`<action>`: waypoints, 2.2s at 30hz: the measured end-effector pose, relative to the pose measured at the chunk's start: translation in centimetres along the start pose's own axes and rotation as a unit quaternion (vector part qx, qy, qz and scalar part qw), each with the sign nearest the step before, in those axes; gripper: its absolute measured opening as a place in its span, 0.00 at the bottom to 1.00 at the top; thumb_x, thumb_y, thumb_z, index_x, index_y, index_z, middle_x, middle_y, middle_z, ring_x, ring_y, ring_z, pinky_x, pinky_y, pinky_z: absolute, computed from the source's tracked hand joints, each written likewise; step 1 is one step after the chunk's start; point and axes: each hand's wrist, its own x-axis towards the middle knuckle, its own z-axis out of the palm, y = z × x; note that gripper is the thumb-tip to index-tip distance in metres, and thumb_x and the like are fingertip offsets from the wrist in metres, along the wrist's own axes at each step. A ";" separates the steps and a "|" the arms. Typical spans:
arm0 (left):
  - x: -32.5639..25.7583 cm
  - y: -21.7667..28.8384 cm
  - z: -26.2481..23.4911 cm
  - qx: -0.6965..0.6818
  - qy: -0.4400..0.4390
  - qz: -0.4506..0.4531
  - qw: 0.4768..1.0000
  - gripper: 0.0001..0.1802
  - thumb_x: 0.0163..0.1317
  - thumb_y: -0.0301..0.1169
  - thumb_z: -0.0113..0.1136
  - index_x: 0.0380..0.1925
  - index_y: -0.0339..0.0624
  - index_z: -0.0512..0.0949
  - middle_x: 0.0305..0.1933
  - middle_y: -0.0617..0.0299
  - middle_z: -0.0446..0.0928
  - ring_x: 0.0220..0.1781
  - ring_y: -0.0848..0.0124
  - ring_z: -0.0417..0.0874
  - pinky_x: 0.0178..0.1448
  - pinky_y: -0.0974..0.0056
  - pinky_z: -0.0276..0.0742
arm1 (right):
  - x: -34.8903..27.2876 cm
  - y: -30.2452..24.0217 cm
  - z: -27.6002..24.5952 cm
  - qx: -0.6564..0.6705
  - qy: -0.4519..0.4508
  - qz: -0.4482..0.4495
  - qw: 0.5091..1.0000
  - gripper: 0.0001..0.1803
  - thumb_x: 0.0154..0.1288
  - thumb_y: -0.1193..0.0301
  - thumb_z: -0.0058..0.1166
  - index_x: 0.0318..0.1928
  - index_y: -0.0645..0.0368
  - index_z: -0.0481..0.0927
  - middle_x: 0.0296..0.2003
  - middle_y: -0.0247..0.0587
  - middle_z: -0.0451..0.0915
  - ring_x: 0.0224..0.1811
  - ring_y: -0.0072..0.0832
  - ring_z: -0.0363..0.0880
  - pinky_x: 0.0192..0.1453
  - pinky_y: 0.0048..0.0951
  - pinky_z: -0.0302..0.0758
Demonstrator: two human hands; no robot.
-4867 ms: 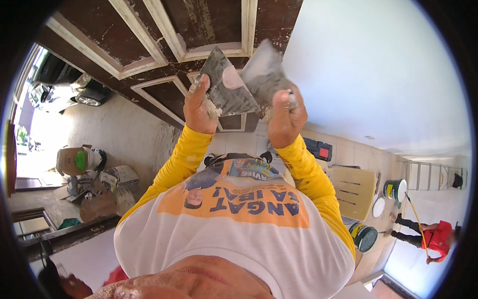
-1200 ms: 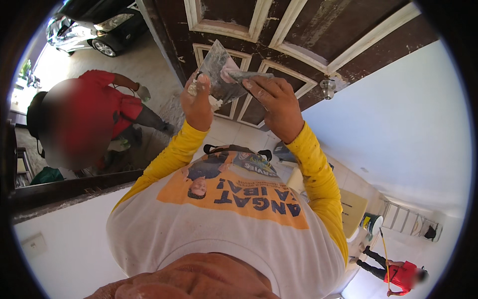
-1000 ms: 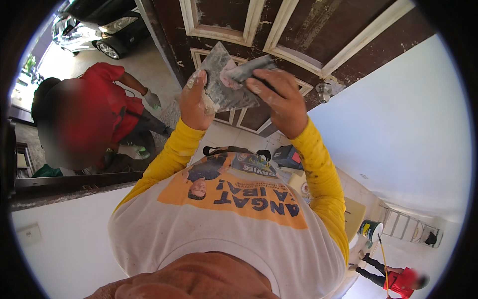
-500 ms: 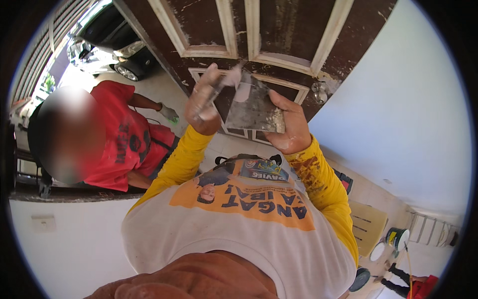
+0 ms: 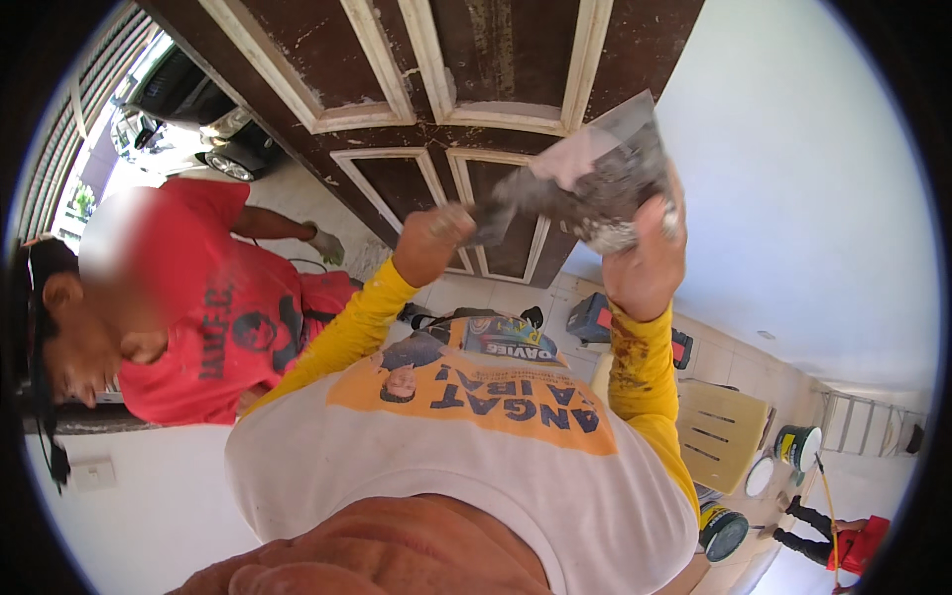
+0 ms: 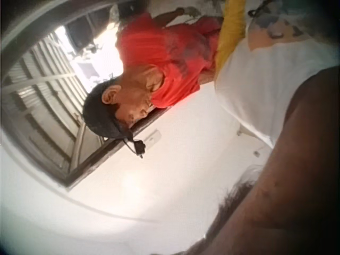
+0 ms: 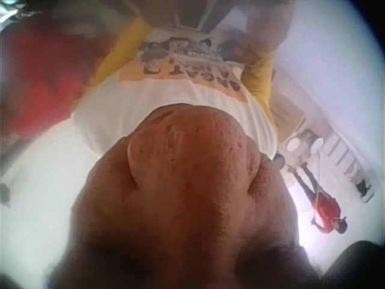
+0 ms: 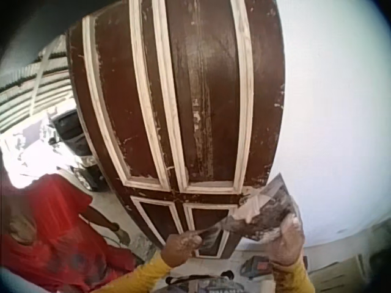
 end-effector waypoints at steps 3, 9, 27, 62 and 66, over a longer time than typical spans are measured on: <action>2.5 3.9 -0.3 -0.537 0.081 -0.245 0.803 0.18 0.74 0.41 0.51 0.53 0.42 0.78 0.54 0.58 0.82 0.54 0.64 0.84 0.61 0.56 0.79 | -0.3 -0.2 0.0 -0.168 -0.174 -0.126 0.962 0.26 0.74 0.67 0.50 0.69 0.60 0.66 0.61 0.58 0.71 0.64 0.51 0.71 0.69 0.48 0.69; 3.2 4.0 1.4 -0.784 0.069 -0.263 0.557 0.20 0.73 0.39 0.53 0.58 0.40 0.75 0.56 0.57 0.80 0.56 0.62 0.83 0.63 0.53 0.78 | 1.2 0.9 0.7 -0.311 -0.370 -0.197 0.853 0.32 0.64 0.68 0.61 0.69 0.45 0.69 0.62 0.56 0.69 0.66 0.59 0.67 0.71 0.50 0.66; -0.2 2.6 -2.8 -0.654 0.373 -0.123 0.646 0.23 0.71 0.40 0.57 0.58 0.35 0.75 0.56 0.56 0.80 0.58 0.65 0.80 0.66 0.59 0.72 | 0.0 5.8 3.3 -0.314 -0.405 -0.029 0.858 0.20 0.77 0.61 0.45 0.55 0.65 0.78 0.49 0.46 0.83 0.50 0.35 0.84 0.52 0.36 0.79; -3.5 -10.1 -22.5 -0.795 -0.087 -0.131 0.587 0.24 0.73 0.45 0.51 0.61 0.42 0.71 0.56 0.56 0.79 0.55 0.61 0.81 0.62 0.53 0.76 | -2.5 10.1 26.9 -0.475 -0.241 -0.072 0.843 0.36 0.53 0.70 0.69 0.65 0.39 0.75 0.64 0.52 0.65 0.66 0.55 0.66 0.70 0.52 0.67; -2.1 -9.6 -21.5 -0.911 -0.160 -0.171 0.339 0.21 0.70 0.43 0.57 0.50 0.37 0.71 0.34 0.57 0.80 0.27 0.67 0.84 0.29 0.68 0.83 | -5.4 10.3 23.8 -0.498 -0.184 -0.004 0.847 0.31 0.60 0.73 0.64 0.65 0.44 0.75 0.61 0.54 0.69 0.61 0.52 0.73 0.65 0.43 0.74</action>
